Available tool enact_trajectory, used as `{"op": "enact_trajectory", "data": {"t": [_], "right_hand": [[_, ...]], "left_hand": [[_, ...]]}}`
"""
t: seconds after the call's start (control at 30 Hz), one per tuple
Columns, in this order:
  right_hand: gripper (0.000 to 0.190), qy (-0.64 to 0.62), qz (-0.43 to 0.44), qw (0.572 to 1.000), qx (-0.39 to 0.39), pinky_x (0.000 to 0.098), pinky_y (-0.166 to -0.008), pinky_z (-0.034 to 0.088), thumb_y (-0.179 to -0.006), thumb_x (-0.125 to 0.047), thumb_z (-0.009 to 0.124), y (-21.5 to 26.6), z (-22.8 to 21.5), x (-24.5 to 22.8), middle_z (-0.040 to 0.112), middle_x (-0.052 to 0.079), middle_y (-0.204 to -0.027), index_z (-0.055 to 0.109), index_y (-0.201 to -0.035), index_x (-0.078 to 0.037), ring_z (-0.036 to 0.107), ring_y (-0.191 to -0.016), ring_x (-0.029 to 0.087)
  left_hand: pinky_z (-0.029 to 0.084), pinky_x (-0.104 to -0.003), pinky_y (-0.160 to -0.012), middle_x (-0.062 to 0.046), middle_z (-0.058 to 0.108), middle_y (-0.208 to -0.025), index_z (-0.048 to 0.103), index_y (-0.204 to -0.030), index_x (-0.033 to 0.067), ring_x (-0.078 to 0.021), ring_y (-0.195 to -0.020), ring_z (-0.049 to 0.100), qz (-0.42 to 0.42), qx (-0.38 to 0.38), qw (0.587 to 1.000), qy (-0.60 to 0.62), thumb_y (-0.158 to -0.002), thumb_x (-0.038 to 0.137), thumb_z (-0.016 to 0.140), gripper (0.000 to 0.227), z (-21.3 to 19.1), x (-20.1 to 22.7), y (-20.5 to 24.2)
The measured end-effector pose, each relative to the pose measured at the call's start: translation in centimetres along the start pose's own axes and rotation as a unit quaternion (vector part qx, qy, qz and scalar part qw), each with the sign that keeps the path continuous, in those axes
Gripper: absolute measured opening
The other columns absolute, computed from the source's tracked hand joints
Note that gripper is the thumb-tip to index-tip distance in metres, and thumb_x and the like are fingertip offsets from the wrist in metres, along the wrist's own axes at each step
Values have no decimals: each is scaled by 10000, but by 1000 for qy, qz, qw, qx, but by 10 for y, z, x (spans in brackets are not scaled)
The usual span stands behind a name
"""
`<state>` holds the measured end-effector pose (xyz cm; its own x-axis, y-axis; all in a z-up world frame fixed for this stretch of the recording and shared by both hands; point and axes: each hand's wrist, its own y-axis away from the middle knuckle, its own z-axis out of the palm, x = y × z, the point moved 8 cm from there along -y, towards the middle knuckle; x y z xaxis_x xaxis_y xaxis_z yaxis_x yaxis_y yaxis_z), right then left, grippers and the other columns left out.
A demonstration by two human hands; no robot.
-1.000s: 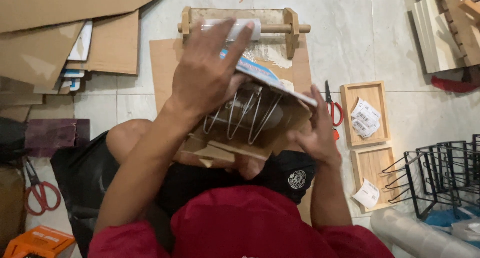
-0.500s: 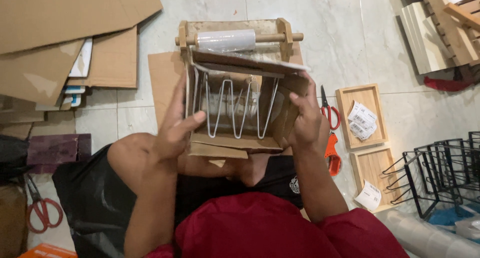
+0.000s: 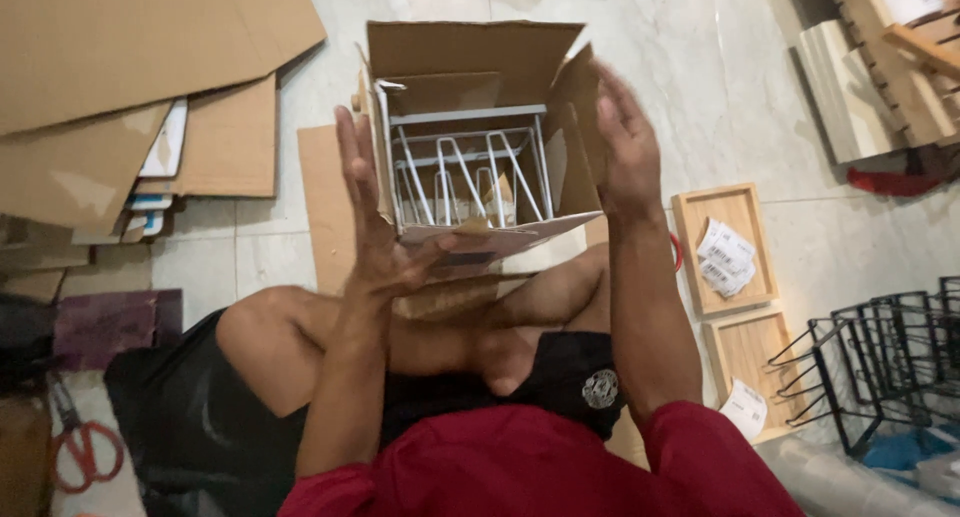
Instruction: The person cuts a cardboard box using scissors, places a metal rack and cardboard pieces inside, and seals the package with tape.
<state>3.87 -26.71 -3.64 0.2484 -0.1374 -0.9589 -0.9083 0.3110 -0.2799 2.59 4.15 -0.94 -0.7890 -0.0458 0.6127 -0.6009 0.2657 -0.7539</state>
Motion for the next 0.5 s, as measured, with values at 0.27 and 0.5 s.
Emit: {"op": "enact_trajectory", "data": {"t": [0.27,0.5], "right_hand": [[713,118,-205,968,-80,535,-1358,123,-1158,-511,147,25,62,-21,258,167,-1776,232,-1712,-71,202,-1643,373],[589,342,-465,814,-68,840,-1165,-123,-1012,-761,472,66,121,-78,773,116,-1271,656,-1107,-210,612,-1349,461]], "left_hand": [[136,-559,-1377,-195,147,-1791,121,-1734,185,-337,-1650,192,-138,29,978,155,-881,830,557,1155,-39,-103,8],[261,-587,-1280,-309,427,-1625,409,-1616,-34,-430,-1542,361,-137,31,989,-46,-1161,449,179,702,-100,-203,24]]}}
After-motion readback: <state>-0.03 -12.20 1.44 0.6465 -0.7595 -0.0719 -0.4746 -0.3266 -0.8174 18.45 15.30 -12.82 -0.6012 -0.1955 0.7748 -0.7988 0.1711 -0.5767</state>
